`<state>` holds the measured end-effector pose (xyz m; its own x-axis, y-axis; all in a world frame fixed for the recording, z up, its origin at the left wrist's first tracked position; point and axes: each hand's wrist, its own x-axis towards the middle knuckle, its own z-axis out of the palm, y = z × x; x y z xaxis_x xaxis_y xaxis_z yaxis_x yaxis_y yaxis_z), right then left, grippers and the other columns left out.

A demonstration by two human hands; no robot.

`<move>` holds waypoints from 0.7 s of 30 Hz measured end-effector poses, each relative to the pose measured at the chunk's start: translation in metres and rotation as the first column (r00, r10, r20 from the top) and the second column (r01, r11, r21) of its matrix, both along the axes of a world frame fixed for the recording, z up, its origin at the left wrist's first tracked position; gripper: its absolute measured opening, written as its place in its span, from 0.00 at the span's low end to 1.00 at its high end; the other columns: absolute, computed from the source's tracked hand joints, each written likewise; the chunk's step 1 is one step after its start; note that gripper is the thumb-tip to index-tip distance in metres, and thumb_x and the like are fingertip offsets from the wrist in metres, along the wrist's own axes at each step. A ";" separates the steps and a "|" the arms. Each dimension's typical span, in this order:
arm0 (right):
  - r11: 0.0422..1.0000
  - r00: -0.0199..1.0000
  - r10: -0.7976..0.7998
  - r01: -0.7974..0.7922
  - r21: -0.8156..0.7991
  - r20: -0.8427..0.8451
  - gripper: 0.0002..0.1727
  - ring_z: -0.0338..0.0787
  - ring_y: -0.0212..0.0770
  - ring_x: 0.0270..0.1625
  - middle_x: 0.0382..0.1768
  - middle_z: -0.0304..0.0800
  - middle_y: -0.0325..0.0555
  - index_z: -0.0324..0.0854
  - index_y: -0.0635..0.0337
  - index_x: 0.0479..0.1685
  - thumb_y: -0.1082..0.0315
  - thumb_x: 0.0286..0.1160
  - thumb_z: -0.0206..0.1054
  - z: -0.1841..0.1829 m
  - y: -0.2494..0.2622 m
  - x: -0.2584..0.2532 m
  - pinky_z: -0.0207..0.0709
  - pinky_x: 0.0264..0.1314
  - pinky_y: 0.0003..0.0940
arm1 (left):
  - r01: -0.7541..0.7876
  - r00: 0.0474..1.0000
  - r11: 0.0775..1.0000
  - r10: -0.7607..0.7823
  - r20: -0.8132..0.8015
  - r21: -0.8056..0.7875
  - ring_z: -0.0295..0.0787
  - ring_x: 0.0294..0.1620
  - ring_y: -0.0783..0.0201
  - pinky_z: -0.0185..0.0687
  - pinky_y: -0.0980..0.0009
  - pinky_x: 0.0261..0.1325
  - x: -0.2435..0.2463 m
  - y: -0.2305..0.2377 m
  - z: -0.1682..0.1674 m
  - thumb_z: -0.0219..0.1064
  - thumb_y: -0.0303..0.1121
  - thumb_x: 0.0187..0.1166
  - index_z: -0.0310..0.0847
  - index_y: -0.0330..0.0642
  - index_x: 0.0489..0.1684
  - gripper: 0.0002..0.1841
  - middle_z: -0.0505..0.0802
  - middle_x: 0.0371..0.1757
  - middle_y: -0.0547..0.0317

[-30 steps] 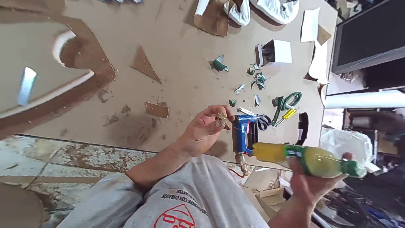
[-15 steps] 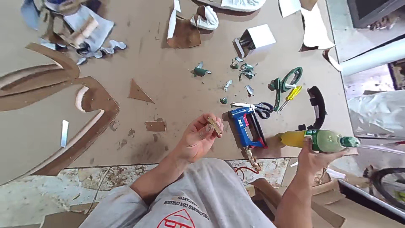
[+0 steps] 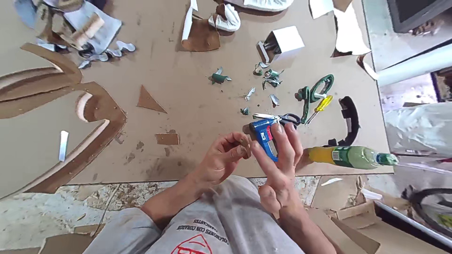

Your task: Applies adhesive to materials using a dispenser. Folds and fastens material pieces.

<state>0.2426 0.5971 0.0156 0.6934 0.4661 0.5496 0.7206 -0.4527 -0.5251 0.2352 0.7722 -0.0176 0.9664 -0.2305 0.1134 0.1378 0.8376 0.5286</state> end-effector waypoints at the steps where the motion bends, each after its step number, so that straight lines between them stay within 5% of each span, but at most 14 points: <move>1: 1.000 1.000 0.025 -0.025 -0.016 0.006 0.41 0.38 0.55 0.98 0.95 0.51 0.37 0.68 0.32 0.88 0.30 0.85 0.26 -0.002 0.003 0.005 0.30 0.95 0.66 | -0.005 1.000 1.000 0.005 0.011 -0.008 0.89 0.52 0.71 0.83 0.71 0.61 -0.001 0.000 0.001 0.68 0.30 0.83 0.87 0.45 0.54 0.08 0.93 0.51 0.62; 4: 0.995 0.998 0.070 -0.070 -0.065 0.003 0.41 0.39 0.56 0.98 0.96 0.50 0.42 0.66 0.33 0.90 0.32 0.85 0.26 -0.010 0.004 0.008 0.32 0.94 0.67 | -0.043 0.999 0.999 0.044 0.022 -0.027 0.89 0.52 0.71 0.83 0.70 0.62 -0.002 0.002 0.000 0.69 0.31 0.82 0.87 0.43 0.55 0.09 0.93 0.50 0.62; 10: 0.996 0.996 0.089 -0.089 -0.008 0.012 0.40 0.44 0.49 0.97 0.93 0.57 0.32 0.78 0.33 0.80 0.32 0.87 0.26 -0.020 -0.025 -0.001 0.37 0.96 0.56 | -0.086 0.995 0.996 0.086 -0.047 0.009 0.89 0.52 0.67 0.85 0.68 0.61 -0.005 0.011 -0.005 0.69 0.35 0.82 0.88 0.46 0.51 0.07 0.92 0.50 0.62; 16: 0.986 0.986 0.167 -0.167 0.016 -0.022 0.42 0.45 0.56 0.96 0.94 0.56 0.43 0.72 0.37 0.86 0.31 0.86 0.25 -0.012 -0.003 0.013 0.39 0.94 0.62 | -0.031 1.000 0.999 0.031 0.002 -0.043 0.90 0.54 0.69 0.84 0.70 0.63 -0.007 0.000 0.000 0.69 0.33 0.82 0.88 0.44 0.56 0.10 0.94 0.53 0.60; 19: 0.986 0.986 0.164 -0.163 0.032 -0.022 0.40 0.48 0.51 0.96 0.93 0.59 0.37 0.81 0.37 0.76 0.33 0.88 0.26 -0.028 -0.022 -0.006 0.42 0.96 0.56 | -0.084 0.996 0.996 0.083 -0.031 -0.028 0.89 0.53 0.66 0.84 0.67 0.61 -0.006 0.007 -0.003 0.70 0.36 0.81 0.89 0.48 0.54 0.09 0.92 0.51 0.61; 21: 0.990 0.992 0.129 -0.128 0.066 -0.011 0.39 0.49 0.48 0.96 0.92 0.59 0.35 0.78 0.37 0.80 0.35 0.89 0.28 -0.026 -0.026 -0.008 0.44 0.96 0.53 | -0.072 0.996 0.997 0.070 -0.051 -0.030 0.88 0.53 0.67 0.84 0.67 0.61 -0.008 0.005 -0.005 0.70 0.35 0.82 0.88 0.47 0.53 0.08 0.92 0.50 0.61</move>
<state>0.2349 0.5713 -0.0102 0.6383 0.5157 0.5715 0.7624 -0.3212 -0.5617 0.2276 0.7773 -0.0225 0.9849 -0.1581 0.0710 0.1027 0.8623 0.4959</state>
